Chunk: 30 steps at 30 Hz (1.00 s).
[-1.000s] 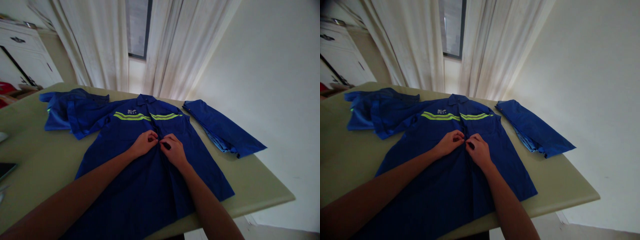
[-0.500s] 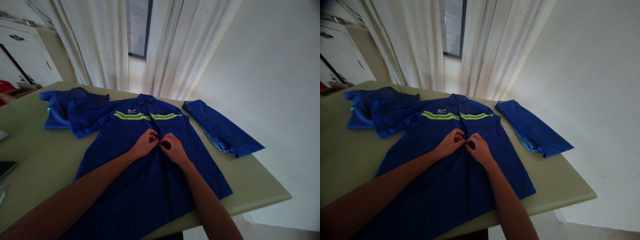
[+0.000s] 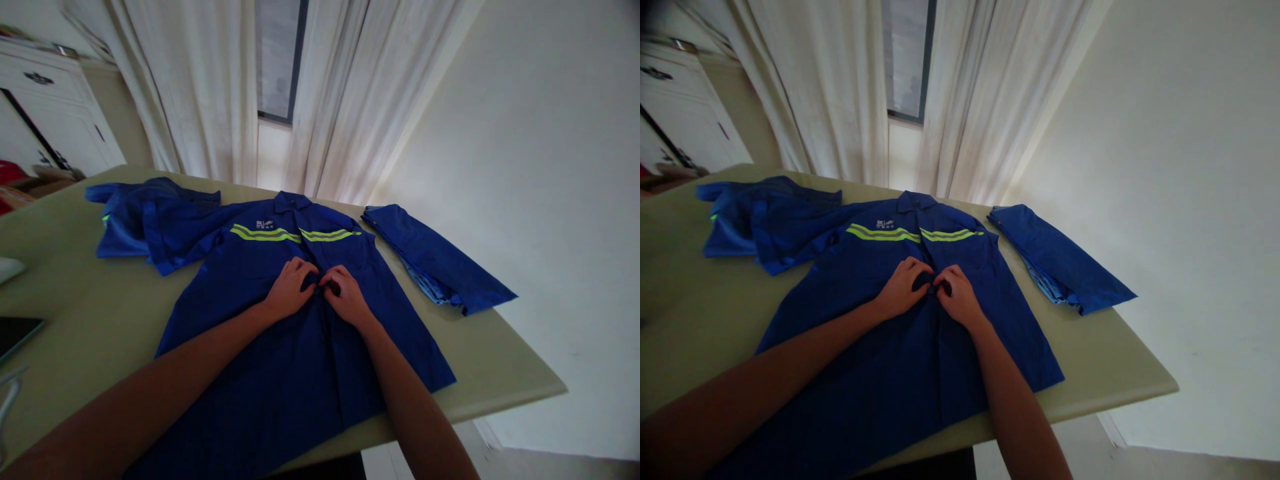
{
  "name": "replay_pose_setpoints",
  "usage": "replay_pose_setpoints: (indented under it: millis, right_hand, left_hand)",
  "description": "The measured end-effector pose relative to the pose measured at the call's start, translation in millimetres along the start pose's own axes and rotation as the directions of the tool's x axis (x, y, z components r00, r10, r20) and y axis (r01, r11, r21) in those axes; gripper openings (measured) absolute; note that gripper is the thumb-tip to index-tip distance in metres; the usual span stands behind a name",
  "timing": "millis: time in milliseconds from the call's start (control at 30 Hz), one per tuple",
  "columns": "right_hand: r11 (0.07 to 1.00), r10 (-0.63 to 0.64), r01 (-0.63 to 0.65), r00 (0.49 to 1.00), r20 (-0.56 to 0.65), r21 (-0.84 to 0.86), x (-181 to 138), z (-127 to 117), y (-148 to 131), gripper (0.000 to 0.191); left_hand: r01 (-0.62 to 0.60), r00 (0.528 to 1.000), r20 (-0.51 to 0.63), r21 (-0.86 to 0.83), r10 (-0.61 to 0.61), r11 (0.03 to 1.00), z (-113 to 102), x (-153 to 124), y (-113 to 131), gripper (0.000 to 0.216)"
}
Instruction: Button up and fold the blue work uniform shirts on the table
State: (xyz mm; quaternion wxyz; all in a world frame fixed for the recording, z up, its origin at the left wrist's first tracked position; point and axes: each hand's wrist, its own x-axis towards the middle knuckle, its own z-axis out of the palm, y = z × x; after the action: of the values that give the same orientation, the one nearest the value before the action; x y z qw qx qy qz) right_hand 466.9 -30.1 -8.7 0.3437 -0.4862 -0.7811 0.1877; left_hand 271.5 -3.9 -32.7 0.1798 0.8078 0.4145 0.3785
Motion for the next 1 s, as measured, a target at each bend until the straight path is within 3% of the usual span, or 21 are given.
replay_pose_setpoints:
  millis: [133,200,300,400,500,633,733,800,833,933,967,1000]
  right_hand:
    - [0.993,0.035,-0.029,0.998,0.043,-0.117,-3.6,-13.7,-14.7,0.005]
    - [0.978,0.048,-0.025,0.993,0.104,-0.207,-15.4,-21.3,-32.0,0.012]
    - [0.937,0.079,-0.014,0.982,0.173,-0.35,-48.2,-24.9,-61.2,0.022]
    - [0.894,0.158,-0.093,0.981,0.115,-0.437,-85.1,-17.5,-78.1,0.02]
    - [0.906,0.216,-0.205,0.976,-0.014,-0.371,-108.0,-6.2,-76.0,0.019]
    - [0.952,0.264,-0.284,0.95,-0.165,-0.111,-114.4,1.2,-59.9,0.014]
    - [0.953,0.302,-0.303,0.932,-0.2,0.023,-113.6,-0.5,-52.0,0.009]
    - [0.94,0.34,-0.334,0.912,-0.231,0.067,-113.4,-2.7,-50.1,0.008]
    - [0.932,0.361,-0.352,0.901,-0.24,0.083,-113.4,-3.8,-49.8,0.009]
    - [0.922,0.386,-0.364,0.892,-0.236,0.132,-113.4,-6.3,-49.5,0.014]
    - [0.924,0.38,-0.353,0.896,-0.231,0.15,-113.4,-7.2,-49.3,0.016]
    - [0.925,0.372,-0.34,0.901,-0.225,0.17,-113.5,-8.1,-48.9,0.017]
  left_hand:
    - [-0.115,0.989,0.107,0.117,0.103,0.986,-4.4,-1.6,2.1,0.023]
    - [-0.167,0.982,0.115,0.158,0.149,0.973,-6.0,-2.9,3.7,0.021]
    - [-0.206,0.97,0.169,0.2,0.174,0.958,-6.5,-4.3,5.0,0.009]
    - [-0.207,0.964,0.214,0.244,0.155,0.947,-5.1,-4.0,4.7,0.017]
    - [-0.243,0.951,0.254,0.251,0.178,0.937,-2.8,-3.8,4.1,0.015]
    - [-0.32,0.933,0.252,0.25,0.258,0.914,-3.7,-4.0,5.1,0.007]
    - [-0.282,0.951,0.181,0.181,0.249,0.942,-14.8,0.3,12.8,0.013]
    - [-0.235,0.943,0.259,0.066,0.211,0.97,-26.2,4.6,22.9,0.018]
    - [-0.22,0.906,0.37,-0.001,0.204,0.976,-31.6,6.1,29.1,0.02]
    - [-0.232,0.68,0.695,-0.1,0.234,0.968,-40.2,5.3,47.4,0.019]
    - [-0.26,0.636,0.735,-0.083,0.235,0.962,-40.0,3.2,52.3,0.018]
    - [-0.297,0.621,0.747,-0.054,0.236,0.953,-38.7,0.7,56.2,0.016]
